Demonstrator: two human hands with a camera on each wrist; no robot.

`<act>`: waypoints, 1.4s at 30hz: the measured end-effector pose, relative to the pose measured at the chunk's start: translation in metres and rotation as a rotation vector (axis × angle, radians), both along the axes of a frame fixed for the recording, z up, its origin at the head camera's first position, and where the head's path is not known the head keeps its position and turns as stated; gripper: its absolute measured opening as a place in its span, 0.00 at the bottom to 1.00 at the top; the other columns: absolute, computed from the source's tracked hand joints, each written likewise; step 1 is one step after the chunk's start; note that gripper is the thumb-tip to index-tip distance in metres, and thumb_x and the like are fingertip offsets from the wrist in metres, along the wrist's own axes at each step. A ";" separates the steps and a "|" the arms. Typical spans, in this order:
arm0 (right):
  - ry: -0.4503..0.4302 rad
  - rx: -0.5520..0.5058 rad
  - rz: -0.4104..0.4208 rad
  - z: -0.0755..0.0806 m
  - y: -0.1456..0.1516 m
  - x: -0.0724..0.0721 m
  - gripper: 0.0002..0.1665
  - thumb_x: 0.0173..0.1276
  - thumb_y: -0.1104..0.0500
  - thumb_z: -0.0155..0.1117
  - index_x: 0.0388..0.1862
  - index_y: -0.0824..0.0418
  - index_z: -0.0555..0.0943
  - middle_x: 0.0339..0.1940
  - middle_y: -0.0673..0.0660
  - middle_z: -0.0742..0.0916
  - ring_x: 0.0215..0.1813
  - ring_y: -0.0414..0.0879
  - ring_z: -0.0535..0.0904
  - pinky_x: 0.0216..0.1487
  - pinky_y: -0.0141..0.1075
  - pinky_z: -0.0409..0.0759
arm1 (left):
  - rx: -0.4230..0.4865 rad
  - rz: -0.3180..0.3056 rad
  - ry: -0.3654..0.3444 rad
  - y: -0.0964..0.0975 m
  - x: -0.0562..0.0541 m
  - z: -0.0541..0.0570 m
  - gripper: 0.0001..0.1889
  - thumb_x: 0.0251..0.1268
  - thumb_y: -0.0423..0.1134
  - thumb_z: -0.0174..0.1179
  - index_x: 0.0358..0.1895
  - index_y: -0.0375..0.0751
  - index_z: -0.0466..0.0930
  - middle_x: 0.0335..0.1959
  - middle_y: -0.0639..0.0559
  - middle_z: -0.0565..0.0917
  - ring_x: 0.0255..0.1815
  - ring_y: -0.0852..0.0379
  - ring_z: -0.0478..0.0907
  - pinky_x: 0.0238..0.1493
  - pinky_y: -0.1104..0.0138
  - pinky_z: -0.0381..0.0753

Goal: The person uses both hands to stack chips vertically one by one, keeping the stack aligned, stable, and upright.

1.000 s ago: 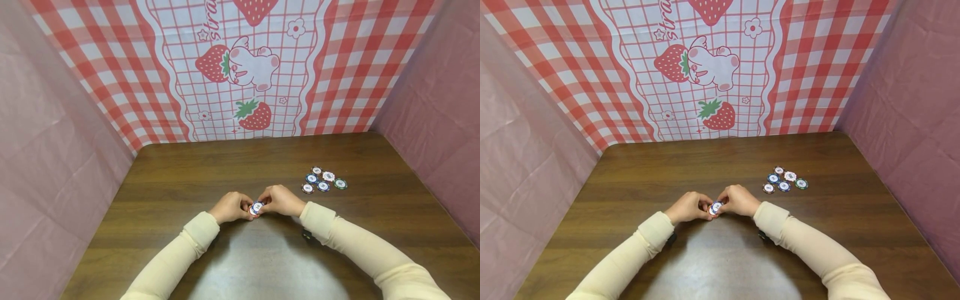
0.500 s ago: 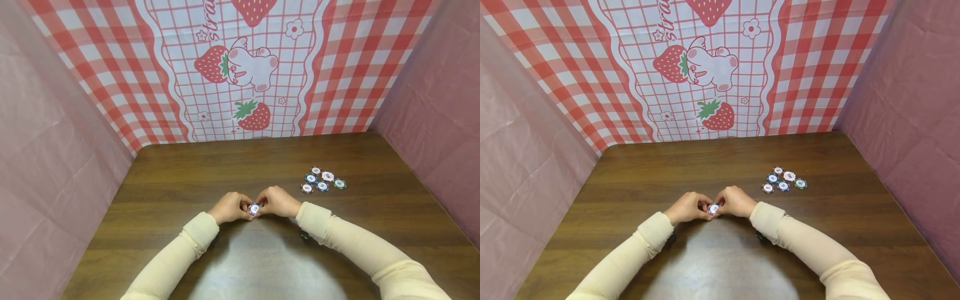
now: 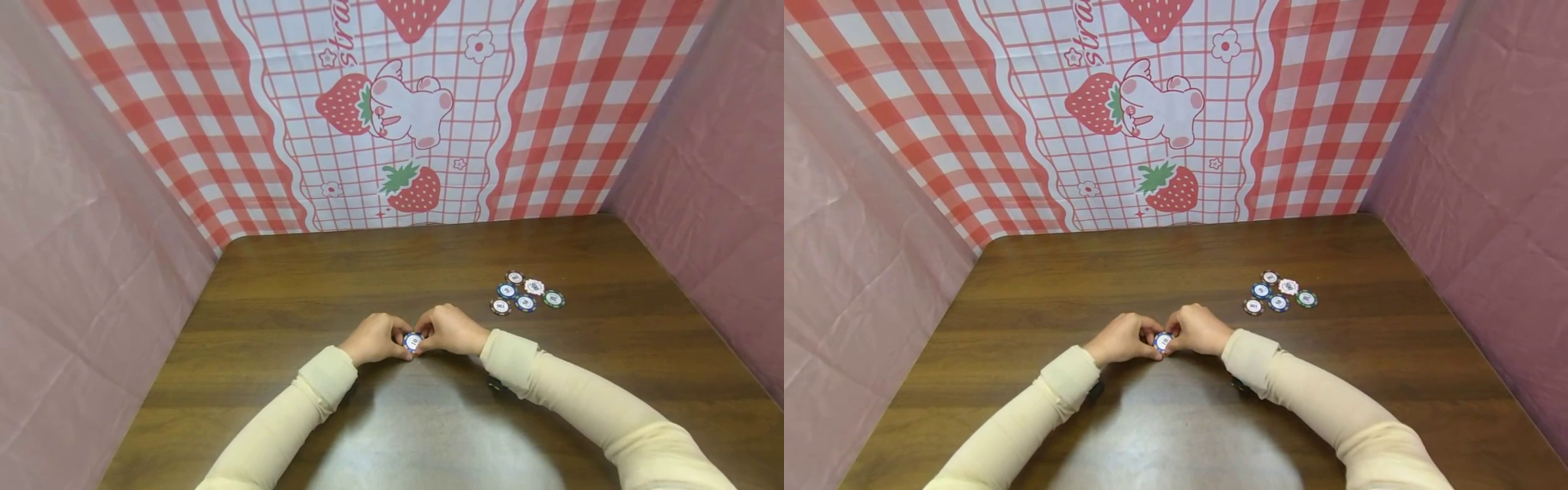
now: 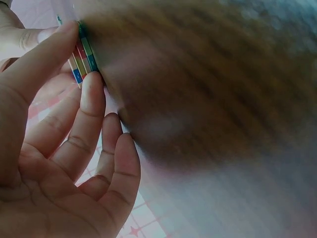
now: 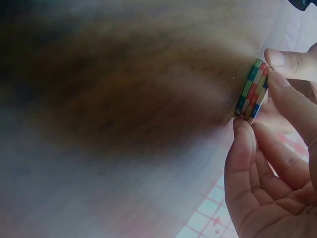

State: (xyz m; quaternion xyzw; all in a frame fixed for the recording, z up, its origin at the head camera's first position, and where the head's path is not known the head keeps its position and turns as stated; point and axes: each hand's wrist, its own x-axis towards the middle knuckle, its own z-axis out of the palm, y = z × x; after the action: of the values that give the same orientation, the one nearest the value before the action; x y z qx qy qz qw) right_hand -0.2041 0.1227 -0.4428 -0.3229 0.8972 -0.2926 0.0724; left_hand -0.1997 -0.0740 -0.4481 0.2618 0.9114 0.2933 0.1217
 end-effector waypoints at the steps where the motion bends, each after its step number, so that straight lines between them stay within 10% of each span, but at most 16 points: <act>1: 0.005 -0.007 0.005 0.000 0.001 0.000 0.11 0.49 0.57 0.79 0.32 0.59 0.88 0.23 0.46 0.86 0.26 0.31 0.76 0.31 0.25 0.75 | 0.003 -0.002 -0.001 0.000 0.000 0.000 0.19 0.44 0.41 0.78 0.42 0.44 0.87 0.22 0.60 0.80 0.25 0.68 0.72 0.31 0.74 0.71; 22: 0.008 -0.241 -0.265 0.015 0.078 0.005 0.25 0.57 0.55 0.76 0.51 0.67 0.83 0.38 0.60 0.88 0.36 0.40 0.81 0.38 0.31 0.80 | 0.012 0.018 0.007 0.000 0.001 -0.001 0.19 0.45 0.44 0.78 0.43 0.45 0.88 0.22 0.61 0.79 0.24 0.68 0.71 0.31 0.73 0.69; 42: 0.134 -0.295 -0.579 0.017 0.171 0.012 0.30 0.62 0.55 0.72 0.60 0.66 0.78 0.47 0.68 0.86 0.35 0.22 0.77 0.34 0.20 0.75 | -0.008 0.020 0.013 0.000 0.000 -0.002 0.19 0.45 0.45 0.78 0.43 0.46 0.88 0.23 0.62 0.80 0.25 0.68 0.71 0.32 0.73 0.70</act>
State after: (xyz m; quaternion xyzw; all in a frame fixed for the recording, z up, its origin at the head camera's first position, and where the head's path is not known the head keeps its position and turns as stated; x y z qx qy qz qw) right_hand -0.1922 0.2938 -0.4259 -0.0802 0.9024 -0.4059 -0.1202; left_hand -0.1993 -0.0745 -0.4497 0.2540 0.9159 0.2892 0.1141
